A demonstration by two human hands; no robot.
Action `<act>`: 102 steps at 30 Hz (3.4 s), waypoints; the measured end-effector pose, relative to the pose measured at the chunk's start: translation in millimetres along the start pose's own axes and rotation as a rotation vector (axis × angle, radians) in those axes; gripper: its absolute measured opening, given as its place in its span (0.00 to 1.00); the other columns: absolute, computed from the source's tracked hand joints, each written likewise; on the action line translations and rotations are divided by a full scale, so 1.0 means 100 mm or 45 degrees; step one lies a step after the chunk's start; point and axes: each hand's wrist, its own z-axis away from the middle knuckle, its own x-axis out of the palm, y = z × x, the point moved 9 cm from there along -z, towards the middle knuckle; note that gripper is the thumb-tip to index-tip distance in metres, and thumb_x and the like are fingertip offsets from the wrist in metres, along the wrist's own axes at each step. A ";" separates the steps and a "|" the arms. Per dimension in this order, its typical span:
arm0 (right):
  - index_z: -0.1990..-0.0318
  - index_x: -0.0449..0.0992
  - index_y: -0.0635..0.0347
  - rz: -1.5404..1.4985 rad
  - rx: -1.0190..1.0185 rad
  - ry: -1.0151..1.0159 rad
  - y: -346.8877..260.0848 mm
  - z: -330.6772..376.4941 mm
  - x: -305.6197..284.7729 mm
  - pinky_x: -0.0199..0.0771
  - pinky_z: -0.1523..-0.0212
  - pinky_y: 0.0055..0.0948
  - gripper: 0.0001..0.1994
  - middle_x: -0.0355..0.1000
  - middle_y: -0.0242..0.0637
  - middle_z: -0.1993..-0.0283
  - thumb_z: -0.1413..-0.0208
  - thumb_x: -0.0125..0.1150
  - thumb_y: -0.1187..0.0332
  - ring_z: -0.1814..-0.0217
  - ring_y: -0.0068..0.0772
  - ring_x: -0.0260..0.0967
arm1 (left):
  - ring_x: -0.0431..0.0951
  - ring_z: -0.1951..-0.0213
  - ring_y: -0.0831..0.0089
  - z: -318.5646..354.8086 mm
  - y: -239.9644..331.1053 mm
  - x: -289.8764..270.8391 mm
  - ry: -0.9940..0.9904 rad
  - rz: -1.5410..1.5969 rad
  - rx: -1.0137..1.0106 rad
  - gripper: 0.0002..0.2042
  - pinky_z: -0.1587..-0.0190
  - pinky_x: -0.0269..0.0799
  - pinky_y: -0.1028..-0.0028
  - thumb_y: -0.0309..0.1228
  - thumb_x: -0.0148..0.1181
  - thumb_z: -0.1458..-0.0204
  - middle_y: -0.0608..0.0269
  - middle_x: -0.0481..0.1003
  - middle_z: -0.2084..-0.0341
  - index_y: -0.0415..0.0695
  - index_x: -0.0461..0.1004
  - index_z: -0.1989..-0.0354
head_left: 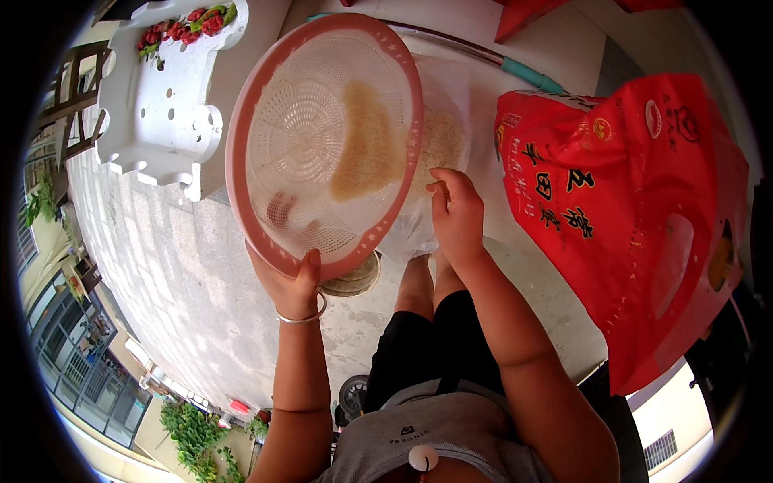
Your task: The person pours rice from a plastic bag into a pink colander, sifts it by hand to remove debris, and transfers the cleaned rice into a metal bucket. The person repeats this process several times, handling the bag, colander, and bucket throughout.
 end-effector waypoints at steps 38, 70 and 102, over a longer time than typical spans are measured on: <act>0.67 0.72 0.63 -1.091 0.548 -0.048 0.33 0.05 0.11 0.56 0.76 0.15 0.03 0.67 0.28 0.73 0.42 0.57 0.74 0.77 0.14 0.58 | 0.62 0.40 0.52 0.07 -0.06 -0.49 0.051 0.575 -0.212 0.43 0.42 0.64 0.51 0.36 0.66 0.57 0.48 0.60 0.41 0.38 0.48 0.33; 0.45 0.72 0.59 0.447 -0.051 -1.350 -0.64 0.53 0.51 0.69 0.49 0.39 0.27 0.76 0.45 0.57 0.53 0.64 0.59 0.50 0.46 0.71 | 0.63 0.40 0.47 0.86 -0.24 -1.94 0.363 0.794 -0.361 0.38 0.43 0.63 0.46 0.37 0.54 0.55 0.46 0.62 0.40 0.36 0.52 0.34; 0.67 0.76 0.64 -0.156 0.402 -0.453 0.07 -0.39 0.86 0.72 0.63 0.23 0.08 0.76 0.35 0.68 0.45 0.48 0.81 0.69 0.23 0.73 | 0.69 0.46 0.53 1.06 -0.78 -1.92 0.676 1.339 -0.450 0.32 0.42 0.66 0.56 0.34 0.55 0.56 0.50 0.68 0.45 0.36 0.60 0.40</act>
